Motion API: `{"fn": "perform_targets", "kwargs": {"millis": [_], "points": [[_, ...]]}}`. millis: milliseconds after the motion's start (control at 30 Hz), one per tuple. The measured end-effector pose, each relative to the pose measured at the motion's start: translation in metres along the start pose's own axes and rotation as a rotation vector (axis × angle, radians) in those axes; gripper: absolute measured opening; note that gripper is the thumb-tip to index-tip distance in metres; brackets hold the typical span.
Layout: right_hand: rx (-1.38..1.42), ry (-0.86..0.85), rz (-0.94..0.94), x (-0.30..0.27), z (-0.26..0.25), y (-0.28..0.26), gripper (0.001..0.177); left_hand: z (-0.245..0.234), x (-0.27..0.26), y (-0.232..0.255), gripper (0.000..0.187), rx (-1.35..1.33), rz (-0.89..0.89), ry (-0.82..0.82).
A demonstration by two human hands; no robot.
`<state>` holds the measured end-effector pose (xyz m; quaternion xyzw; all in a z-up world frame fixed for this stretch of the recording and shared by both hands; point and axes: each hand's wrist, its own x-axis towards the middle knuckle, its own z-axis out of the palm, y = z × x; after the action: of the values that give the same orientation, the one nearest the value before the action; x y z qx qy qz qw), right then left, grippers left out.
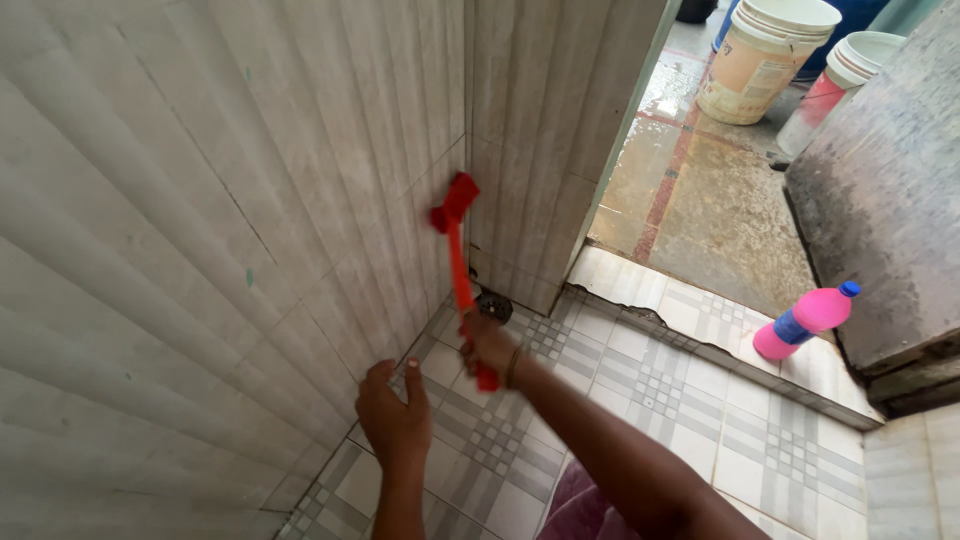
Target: The person cleans a tiled floor by using a red brush to scrub the corner and edges of the wall and near the door frame.
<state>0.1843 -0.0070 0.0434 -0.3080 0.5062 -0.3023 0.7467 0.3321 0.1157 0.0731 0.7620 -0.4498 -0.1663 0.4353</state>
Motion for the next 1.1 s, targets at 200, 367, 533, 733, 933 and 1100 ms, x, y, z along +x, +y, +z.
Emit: {"fn": "perform_targets", "kwargs": {"millis": [200, 367, 533, 733, 933, 1100], "points": [[-0.32, 0.038, -0.021, -0.054, 0.043, 0.047, 0.043, -0.012, 0.018, -0.003, 0.056, 0.009, -0.153, -0.017], [-0.118, 0.044, -0.045, -0.012, -0.004, -0.024, 0.04, 0.008, 0.003, 0.0, 0.055, -0.015, -0.031, -0.004], [-0.485, 0.031, -0.017, -0.071, 0.041, 0.044, 0.037, -0.003, 0.016, 0.001, 0.054, 0.026, -0.09, -0.033], [-0.301, 0.089, -0.113, -0.006, -0.033, -0.033, 0.04, 0.012, 0.007, 0.006, 0.053, -0.057, -0.031, 0.003], [-0.494, 0.035, -0.05, -0.061, 0.005, 0.058, 0.03, 0.004, 0.006, 0.014, 0.054, 0.046, -0.013, -0.043], [-0.781, -0.084, -0.266, 0.036, -0.069, 0.038, 0.026, 0.009, 0.005, 0.011, 0.054, -0.019, -0.049, -0.023]]}}
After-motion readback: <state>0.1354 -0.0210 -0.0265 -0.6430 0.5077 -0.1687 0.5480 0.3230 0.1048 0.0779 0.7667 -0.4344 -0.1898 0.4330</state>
